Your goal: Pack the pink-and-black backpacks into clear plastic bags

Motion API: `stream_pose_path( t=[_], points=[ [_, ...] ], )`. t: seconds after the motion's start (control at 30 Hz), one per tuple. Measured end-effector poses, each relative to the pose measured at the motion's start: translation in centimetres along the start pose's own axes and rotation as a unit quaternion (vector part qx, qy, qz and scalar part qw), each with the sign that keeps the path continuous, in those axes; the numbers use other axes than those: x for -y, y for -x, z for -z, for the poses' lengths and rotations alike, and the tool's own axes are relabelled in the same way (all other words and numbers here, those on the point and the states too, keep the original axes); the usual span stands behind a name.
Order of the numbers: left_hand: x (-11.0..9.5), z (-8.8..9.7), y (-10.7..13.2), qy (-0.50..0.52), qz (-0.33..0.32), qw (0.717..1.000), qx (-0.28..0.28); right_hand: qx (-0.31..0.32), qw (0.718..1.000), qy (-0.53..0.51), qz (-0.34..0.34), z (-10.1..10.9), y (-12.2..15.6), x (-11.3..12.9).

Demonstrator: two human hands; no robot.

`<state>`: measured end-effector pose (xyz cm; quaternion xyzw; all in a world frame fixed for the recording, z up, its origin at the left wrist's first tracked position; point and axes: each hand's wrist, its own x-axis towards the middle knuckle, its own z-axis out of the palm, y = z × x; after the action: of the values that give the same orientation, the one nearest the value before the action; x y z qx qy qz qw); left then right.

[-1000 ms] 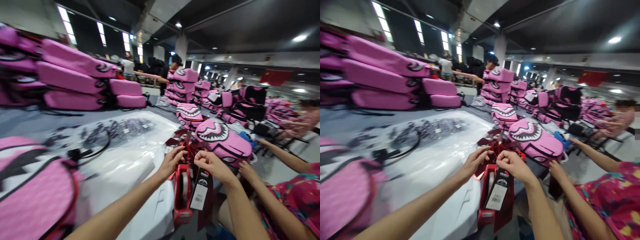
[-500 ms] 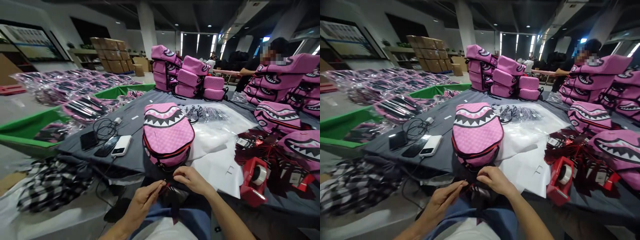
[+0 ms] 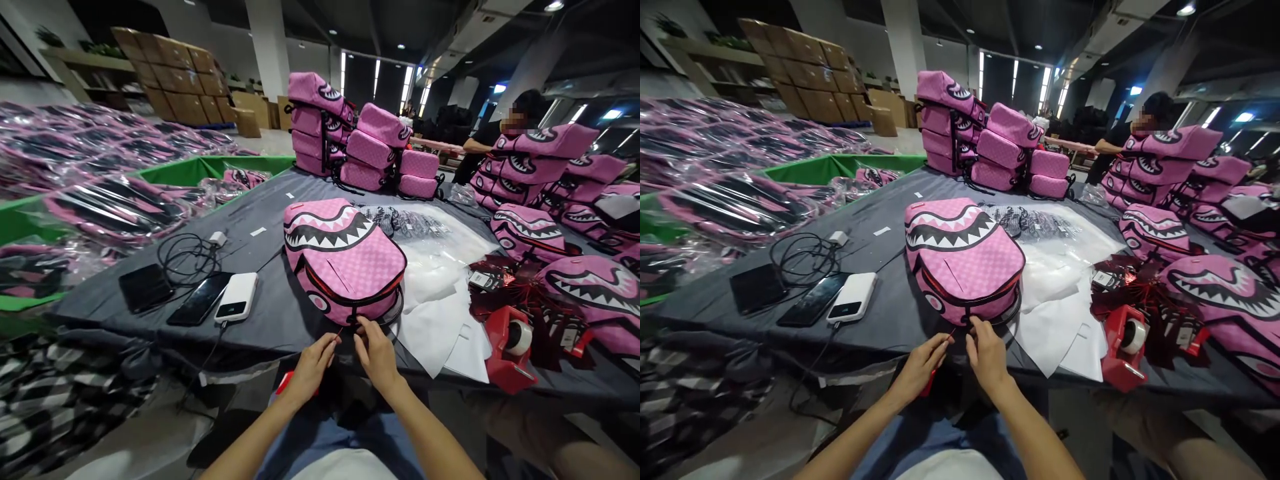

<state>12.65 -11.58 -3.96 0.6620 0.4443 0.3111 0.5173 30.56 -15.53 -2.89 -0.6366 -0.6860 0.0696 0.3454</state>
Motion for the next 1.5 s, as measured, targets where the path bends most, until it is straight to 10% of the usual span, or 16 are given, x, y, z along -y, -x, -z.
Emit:
stream_pose_path(
  t=[0.27,0.57,0.8,0.97,1.2,1.5],
  points=[
    [-0.2,-1.2,-2.9,0.020,-0.044,0.998,0.027,-0.042,0.980,0.192,0.020,-3.0,0.0,0.8],
    [-0.9,-1.5,-1.9,-0.040,-0.161,0.986,-0.004,-0.042,0.962,0.236,0.134,0.8,-1.7,0.6],
    [-3.6,-1.9,-3.9,0.207,0.045,0.975,0.072,0.011,0.995,-0.034,-0.091,5.0,2.8,0.8],
    [-4.3,-2.6,-3.5,0.251,0.078,0.964,0.051,0.332,0.878,-0.222,-0.263,4.8,7.6,1.5],
    [-4.8,-2.9,-3.0,0.273,0.091,0.957,0.038,0.183,0.935,-0.143,-0.269,6.4,9.9,1.7],
    [-5.0,-3.6,-3.0,0.265,0.081,0.960,0.036,0.168,0.833,-0.369,-0.377,-0.4,7.8,0.6]
  ],
)
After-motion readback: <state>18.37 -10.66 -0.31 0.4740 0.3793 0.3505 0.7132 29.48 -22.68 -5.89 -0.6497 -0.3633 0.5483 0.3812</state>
